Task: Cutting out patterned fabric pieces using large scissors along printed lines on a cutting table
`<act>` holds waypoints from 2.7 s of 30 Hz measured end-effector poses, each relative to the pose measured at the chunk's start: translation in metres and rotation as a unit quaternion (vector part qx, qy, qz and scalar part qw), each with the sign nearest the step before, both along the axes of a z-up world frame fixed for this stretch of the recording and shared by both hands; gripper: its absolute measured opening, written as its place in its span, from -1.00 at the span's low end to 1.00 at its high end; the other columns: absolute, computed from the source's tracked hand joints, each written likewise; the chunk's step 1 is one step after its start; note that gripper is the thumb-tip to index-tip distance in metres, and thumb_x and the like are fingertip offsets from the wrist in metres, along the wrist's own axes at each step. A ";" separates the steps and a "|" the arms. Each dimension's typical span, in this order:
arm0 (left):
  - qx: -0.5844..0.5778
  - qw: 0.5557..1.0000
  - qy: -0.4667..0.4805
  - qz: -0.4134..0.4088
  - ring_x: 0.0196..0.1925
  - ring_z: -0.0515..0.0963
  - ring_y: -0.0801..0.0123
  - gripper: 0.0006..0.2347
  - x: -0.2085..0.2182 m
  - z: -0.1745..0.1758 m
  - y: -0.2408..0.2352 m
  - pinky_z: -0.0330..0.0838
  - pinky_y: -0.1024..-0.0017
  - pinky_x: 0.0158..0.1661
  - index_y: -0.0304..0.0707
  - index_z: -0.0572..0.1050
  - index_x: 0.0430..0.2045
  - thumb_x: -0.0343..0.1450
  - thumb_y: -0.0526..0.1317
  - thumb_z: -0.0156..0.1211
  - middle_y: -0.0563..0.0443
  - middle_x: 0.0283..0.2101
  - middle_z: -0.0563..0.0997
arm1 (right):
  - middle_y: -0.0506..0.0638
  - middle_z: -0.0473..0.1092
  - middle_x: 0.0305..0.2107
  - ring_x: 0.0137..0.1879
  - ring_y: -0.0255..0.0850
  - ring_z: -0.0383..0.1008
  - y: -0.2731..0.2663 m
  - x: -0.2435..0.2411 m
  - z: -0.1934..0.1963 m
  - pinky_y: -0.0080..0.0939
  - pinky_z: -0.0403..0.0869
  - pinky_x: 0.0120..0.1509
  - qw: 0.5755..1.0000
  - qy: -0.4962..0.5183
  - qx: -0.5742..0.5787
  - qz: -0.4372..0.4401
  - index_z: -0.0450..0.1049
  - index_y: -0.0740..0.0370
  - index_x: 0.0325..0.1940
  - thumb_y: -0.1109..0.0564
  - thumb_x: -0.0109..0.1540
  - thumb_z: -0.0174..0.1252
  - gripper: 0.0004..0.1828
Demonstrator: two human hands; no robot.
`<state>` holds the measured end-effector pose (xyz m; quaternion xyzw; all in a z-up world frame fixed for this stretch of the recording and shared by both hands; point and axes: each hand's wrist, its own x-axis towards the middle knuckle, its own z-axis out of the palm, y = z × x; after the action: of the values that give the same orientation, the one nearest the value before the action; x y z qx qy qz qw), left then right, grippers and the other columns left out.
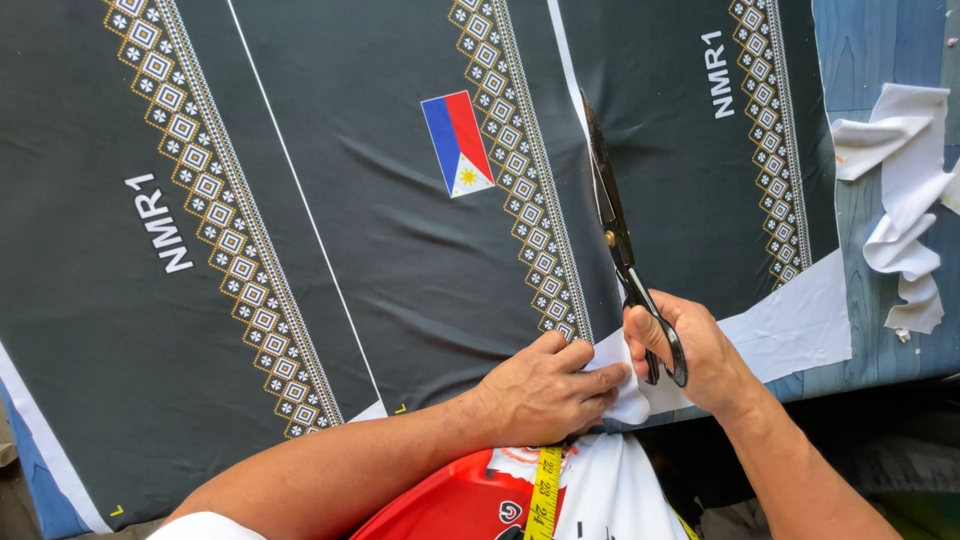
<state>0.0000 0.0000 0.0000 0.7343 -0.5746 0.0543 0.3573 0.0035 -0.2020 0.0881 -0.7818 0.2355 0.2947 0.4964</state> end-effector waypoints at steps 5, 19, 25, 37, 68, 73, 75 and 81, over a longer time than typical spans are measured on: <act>-0.010 1.000 0.003 0.003 -0.20 0.36 0.22 -0.86 0.002 0.004 0.001 0.22 0.25 -0.27 -0.04 0.64 -0.33 0.48 -0.08 0.18 0.20 0.09 0.55 | 0.00 0.36 -0.75 -0.62 -0.27 0.35 0.003 0.004 -0.003 -0.26 0.36 -0.47 0.999 0.023 -0.031 -0.010 0.35 0.20 -0.57 -0.32 0.21 0.06 -0.44; -0.020 1.000 0.011 0.002 -0.21 0.36 0.22 -0.86 0.003 0.004 0.001 0.22 0.26 -0.27 -0.08 0.62 -0.33 0.51 -0.14 0.12 0.18 0.11 0.56 | 0.01 0.31 -0.64 -0.58 -0.20 0.31 -0.002 0.026 -0.014 -0.25 0.30 -0.50 0.993 0.025 0.077 -0.080 0.34 0.23 -0.45 -0.36 0.16 0.11 -0.43; -0.033 0.999 0.009 0.017 -0.24 0.35 0.24 -0.85 0.003 0.005 0.001 0.20 0.28 -0.28 -0.10 0.64 -0.38 0.51 -0.20 0.12 0.19 0.06 0.57 | -0.02 0.29 -0.71 -0.66 -0.25 0.28 0.002 0.029 -0.018 -0.27 0.28 -0.54 0.995 0.031 0.031 -0.084 0.31 0.23 -0.50 -0.28 0.20 0.17 -0.47; -0.028 1.000 0.008 0.003 -0.20 0.37 0.21 -0.84 0.003 0.005 0.001 0.22 0.26 -0.27 -0.10 0.64 -0.35 0.52 -0.14 0.13 0.14 0.12 0.58 | 0.04 0.28 -0.62 -0.57 -0.19 0.29 0.000 0.055 -0.018 -0.27 0.33 -0.48 0.989 0.023 0.110 -0.097 0.34 0.27 -0.37 -0.37 0.20 0.06 -0.40; -0.022 1.000 0.013 0.007 -0.20 0.37 0.19 -0.84 0.002 0.006 0.002 0.19 0.27 -0.29 -0.12 0.61 -0.42 0.52 -0.27 0.08 0.15 0.12 0.57 | 0.01 0.28 -0.57 -0.49 -0.18 0.28 -0.001 0.092 -0.020 -0.24 0.33 -0.35 0.984 0.043 0.140 -0.100 0.36 0.24 -0.32 -0.48 0.19 0.00 -0.32; -0.019 1.000 0.004 0.004 -0.20 0.37 0.19 -0.86 0.004 0.004 0.003 0.20 0.27 -0.29 -0.12 0.60 -0.37 0.52 -0.25 0.08 0.16 0.13 0.55 | 0.10 0.35 -0.45 -0.37 -0.13 0.38 -0.033 0.057 -0.019 -0.10 0.40 -0.23 0.969 0.048 0.233 -0.072 0.39 0.36 -0.04 -0.24 0.22 0.11 -0.42; -0.022 1.000 0.000 0.007 -0.22 0.38 0.23 -0.83 0.003 0.003 0.002 0.19 0.27 -0.28 -0.12 0.62 -0.23 0.54 -0.18 0.05 0.20 0.12 0.58 | 0.04 0.32 -0.38 -0.31 -0.17 0.32 -0.045 0.036 -0.011 -0.15 0.30 -0.24 0.965 0.031 0.255 -0.045 0.36 0.39 0.13 -0.02 0.26 0.08 -0.52; 0.004 0.993 0.105 -0.055 -0.15 0.42 0.14 -0.85 0.006 0.000 0.004 0.29 0.18 -0.17 0.08 0.62 -0.23 0.41 -0.03 0.27 0.20 0.14 0.59 | 0.13 0.40 -0.45 -0.37 -0.16 0.42 -0.069 -0.028 0.001 -0.15 0.37 -0.35 0.956 0.003 0.288 -0.055 0.43 0.49 0.07 -0.21 0.22 0.13 -0.33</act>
<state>0.0063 0.0041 -0.0001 0.7046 -0.5736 -0.0454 0.4153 -0.0245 -0.2710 0.0890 -0.5908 0.1853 0.3248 0.7149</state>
